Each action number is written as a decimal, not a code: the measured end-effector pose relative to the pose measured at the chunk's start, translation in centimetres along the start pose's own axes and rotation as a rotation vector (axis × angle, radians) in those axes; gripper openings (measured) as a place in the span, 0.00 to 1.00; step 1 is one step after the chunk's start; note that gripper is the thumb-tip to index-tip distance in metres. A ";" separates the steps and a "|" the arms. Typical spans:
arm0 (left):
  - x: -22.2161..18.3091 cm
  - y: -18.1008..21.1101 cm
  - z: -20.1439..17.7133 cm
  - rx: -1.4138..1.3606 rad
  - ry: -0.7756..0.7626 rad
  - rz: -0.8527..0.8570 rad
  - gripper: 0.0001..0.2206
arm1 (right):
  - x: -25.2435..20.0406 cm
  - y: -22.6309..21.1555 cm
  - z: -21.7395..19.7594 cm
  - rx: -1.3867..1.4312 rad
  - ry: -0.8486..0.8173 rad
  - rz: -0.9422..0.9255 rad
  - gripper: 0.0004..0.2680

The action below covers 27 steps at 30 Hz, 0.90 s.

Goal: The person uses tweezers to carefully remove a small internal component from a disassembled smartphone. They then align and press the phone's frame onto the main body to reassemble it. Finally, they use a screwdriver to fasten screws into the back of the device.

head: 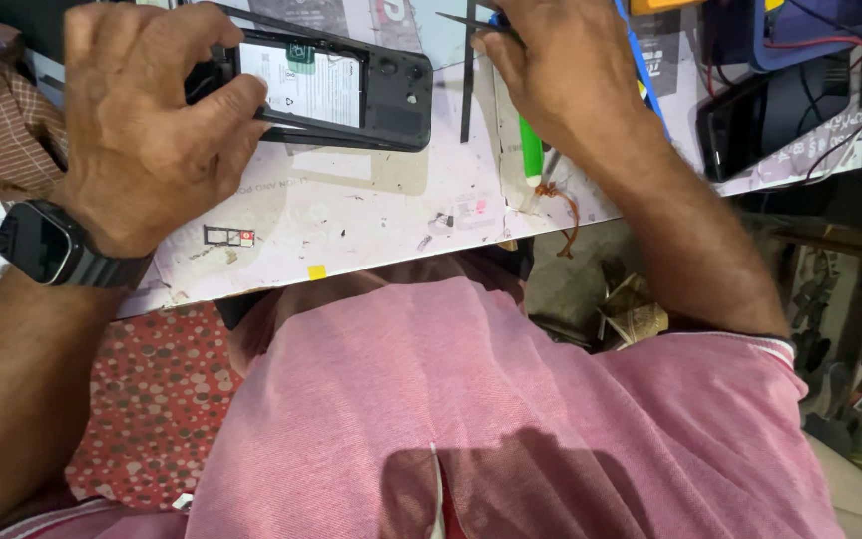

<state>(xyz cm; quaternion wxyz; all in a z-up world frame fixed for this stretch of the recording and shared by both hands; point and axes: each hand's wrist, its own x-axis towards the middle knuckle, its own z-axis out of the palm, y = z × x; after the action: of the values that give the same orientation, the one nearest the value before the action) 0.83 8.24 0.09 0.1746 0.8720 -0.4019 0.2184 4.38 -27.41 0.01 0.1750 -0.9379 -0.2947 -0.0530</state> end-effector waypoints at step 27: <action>-1.4 -0.8 1.2 -0.037 -0.002 -0.002 0.09 | 2.2 -4.0 -2.1 0.073 -0.174 -0.312 0.22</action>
<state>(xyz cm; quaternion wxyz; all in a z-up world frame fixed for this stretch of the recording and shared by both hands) 0.90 9.06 -1.72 0.1903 0.8691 -0.4053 0.2102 3.94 -23.91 3.57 0.1725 -0.8749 -0.4523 0.0129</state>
